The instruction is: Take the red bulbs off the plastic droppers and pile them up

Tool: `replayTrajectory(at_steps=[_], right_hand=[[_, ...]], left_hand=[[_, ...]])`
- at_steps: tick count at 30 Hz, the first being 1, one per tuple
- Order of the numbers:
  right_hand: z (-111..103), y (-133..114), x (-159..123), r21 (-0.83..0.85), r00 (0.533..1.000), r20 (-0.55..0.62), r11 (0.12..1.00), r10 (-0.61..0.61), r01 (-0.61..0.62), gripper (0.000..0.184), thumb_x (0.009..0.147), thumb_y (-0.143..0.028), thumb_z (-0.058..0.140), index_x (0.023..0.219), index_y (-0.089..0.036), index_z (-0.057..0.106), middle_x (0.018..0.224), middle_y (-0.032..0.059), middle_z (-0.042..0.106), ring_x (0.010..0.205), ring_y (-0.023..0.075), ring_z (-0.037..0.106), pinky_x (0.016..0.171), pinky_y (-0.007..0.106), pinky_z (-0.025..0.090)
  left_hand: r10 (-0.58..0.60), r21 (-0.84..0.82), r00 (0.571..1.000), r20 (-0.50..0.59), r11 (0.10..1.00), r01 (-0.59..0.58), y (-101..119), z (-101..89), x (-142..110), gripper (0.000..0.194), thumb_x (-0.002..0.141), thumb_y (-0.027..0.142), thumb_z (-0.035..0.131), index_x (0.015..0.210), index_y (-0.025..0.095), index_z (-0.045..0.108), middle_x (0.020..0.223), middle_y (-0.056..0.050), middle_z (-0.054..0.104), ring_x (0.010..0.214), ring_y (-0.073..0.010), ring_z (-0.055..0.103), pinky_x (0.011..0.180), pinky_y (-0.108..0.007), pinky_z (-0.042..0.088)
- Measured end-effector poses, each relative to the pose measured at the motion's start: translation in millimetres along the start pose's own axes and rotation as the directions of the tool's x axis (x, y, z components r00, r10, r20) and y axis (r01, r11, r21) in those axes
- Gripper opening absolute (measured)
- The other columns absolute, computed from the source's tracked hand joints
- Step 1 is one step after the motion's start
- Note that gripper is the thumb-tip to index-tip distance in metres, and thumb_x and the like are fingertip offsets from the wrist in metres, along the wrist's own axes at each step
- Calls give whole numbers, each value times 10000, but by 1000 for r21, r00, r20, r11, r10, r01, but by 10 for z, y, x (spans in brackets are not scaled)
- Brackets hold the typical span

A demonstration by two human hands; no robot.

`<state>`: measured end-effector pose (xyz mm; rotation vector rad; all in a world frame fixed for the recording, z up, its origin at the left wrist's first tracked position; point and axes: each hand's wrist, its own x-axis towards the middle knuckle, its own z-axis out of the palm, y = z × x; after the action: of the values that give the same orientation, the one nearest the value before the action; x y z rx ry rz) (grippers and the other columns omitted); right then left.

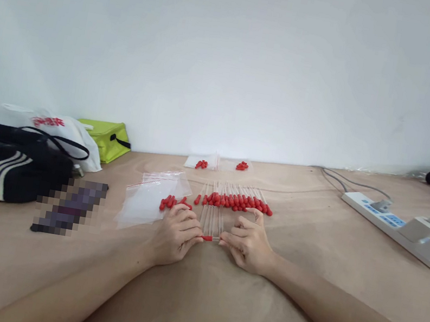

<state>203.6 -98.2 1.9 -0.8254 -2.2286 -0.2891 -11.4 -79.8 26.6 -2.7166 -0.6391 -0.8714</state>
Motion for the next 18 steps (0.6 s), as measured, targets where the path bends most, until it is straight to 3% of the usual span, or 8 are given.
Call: replayTrajectory(at_steps=[7,11,13,16,18], right_hand=[[-66,55,-54,16,1000,-5,1000,21,-21,214,827,-258,458,709,-229,634,502,-37,550,621,112,433,885,404,187],[-134,222,-137,15,981,-66,983,185,-184,249,846,-272,444,718,-224,653,537,-20,572,617,112,445,826,368,219],[-111,240,-133,39,977,-60,978,205,-203,218,841,-308,467,784,-239,666,556,-21,582,609,109,447,794,346,231],[-24,150,-51,80,984,-50,983,168,-164,186,824,-321,494,851,-245,663,572,-21,589,594,106,450,759,324,241],[30,67,22,98,984,-66,983,165,-158,188,829,-260,470,882,-222,646,609,-13,604,595,104,462,742,316,244]], left_hand=[[-1,0,1000,-17,1000,1,-72,-38,-65,156,808,173,452,704,200,566,681,4,635,730,-158,534,799,-369,368],[-165,86,982,-94,981,173,-272,-163,-316,129,820,189,460,753,201,569,731,-12,618,722,-150,543,706,-319,408],[-196,54,972,-129,977,204,-336,-199,-414,122,829,187,460,837,205,580,792,-23,596,753,-141,548,687,-281,433],[-261,30,937,-231,961,275,-384,-171,-440,188,839,170,437,965,194,574,835,-39,540,775,-133,541,688,-252,456],[-340,57,885,-318,925,376,-428,-118,-402,221,839,187,421,997,180,575,852,-51,515,790,-146,535,702,-266,462]])
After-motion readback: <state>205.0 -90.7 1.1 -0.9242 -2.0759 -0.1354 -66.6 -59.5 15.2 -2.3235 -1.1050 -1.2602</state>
